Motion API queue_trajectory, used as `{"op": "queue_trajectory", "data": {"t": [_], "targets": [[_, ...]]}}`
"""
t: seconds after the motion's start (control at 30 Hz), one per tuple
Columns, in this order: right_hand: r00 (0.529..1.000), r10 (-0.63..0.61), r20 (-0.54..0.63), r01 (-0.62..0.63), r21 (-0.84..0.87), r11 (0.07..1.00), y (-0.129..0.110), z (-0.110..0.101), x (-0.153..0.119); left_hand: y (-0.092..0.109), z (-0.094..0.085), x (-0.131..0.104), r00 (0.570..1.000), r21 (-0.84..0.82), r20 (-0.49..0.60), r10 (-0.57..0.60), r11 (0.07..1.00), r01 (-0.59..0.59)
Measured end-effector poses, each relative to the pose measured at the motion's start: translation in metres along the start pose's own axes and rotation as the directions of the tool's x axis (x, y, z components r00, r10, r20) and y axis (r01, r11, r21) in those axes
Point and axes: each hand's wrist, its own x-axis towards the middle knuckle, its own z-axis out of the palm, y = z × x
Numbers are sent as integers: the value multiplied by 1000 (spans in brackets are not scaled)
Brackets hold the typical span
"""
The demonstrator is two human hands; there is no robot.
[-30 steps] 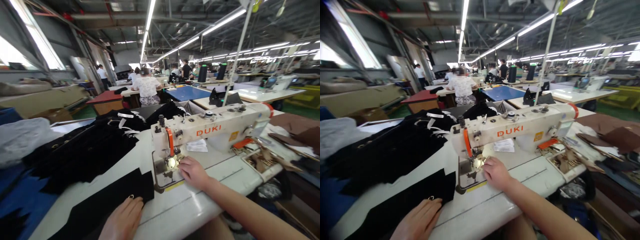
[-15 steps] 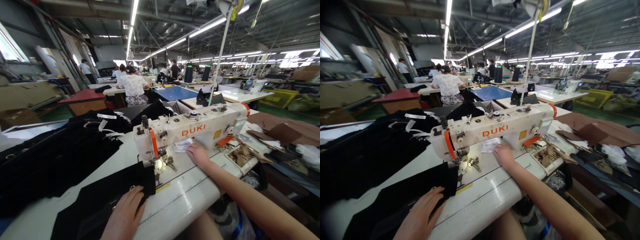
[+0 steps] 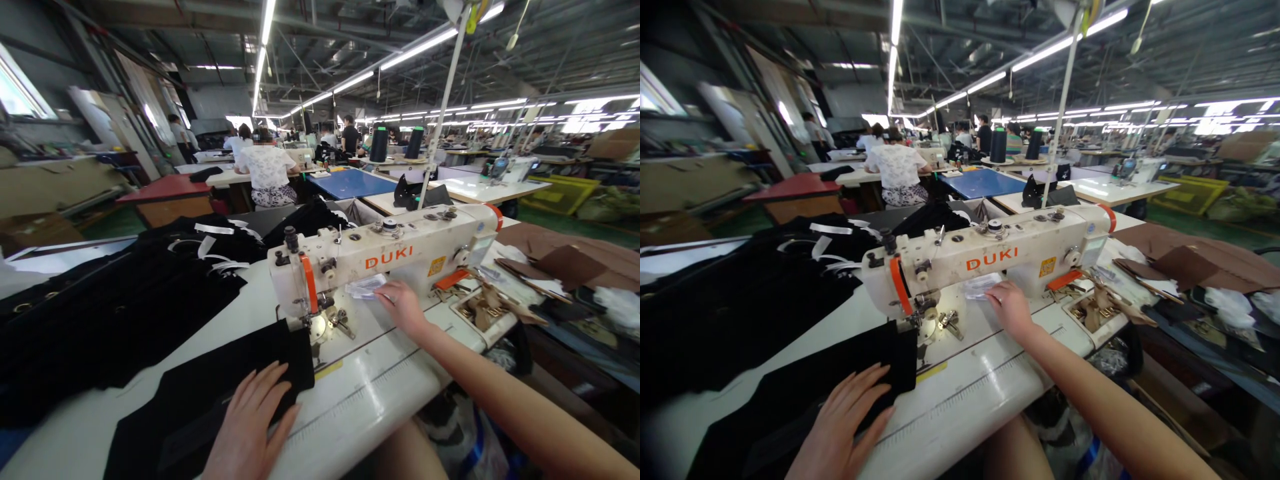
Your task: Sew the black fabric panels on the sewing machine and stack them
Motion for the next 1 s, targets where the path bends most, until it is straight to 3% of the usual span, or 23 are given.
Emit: {"op": "queue_trajectory", "data": {"t": [0.13, 0.27, 0.33, 0.43, 0.53, 0.67, 0.73, 0.83, 0.9, 1.0], "targets": [[988, -120, 102, 114, 64, 991, -43, -9, -14, 10, -9, 8, 994, 10, -113, 0, 1000, 2], [957, -212, 200, 181, 158, 971, -101, 9, -26, 25, -11, 27, 986, 67, -40, 160, 985, -157], [941, -217, 260, 164, 209, 964, -126, 24, -30, 27, -9, 34, 979, 74, -13, 202, 977, -201], [933, -146, 328, 36, 321, 946, -147, 40, -32, 19, -9, 34, 981, 33, -45, 190, 981, -189], [940, -111, 323, -34, 411, 911, -148, 41, -32, 3, -11, 29, 983, -30, -63, 170, 985, -172], [960, -171, 220, 75, 389, 918, -136, 29, -39, -19, -9, 28, 993, -77, -109, 43, 996, -52], [924, -295, 244, 196, 360, 912, -132, 25, -46, -25, -3, 31, 992, -100, -130, -7, 995, -6], [813, -452, 368, 341, 329, 881, -132, 25, -56, -28, 9, 35, 995, -121, -97, -8, 993, -4], [765, -481, 429, 375, 310, 874, -133, 26, -57, -27, 13, 36, 1000, -147, -14, 13, 989, -15], [736, -490, 468, 398, 287, 871, -134, 29, -52, -28, 12, 37, 989, -166, 147, 22, 986, 3]]}}
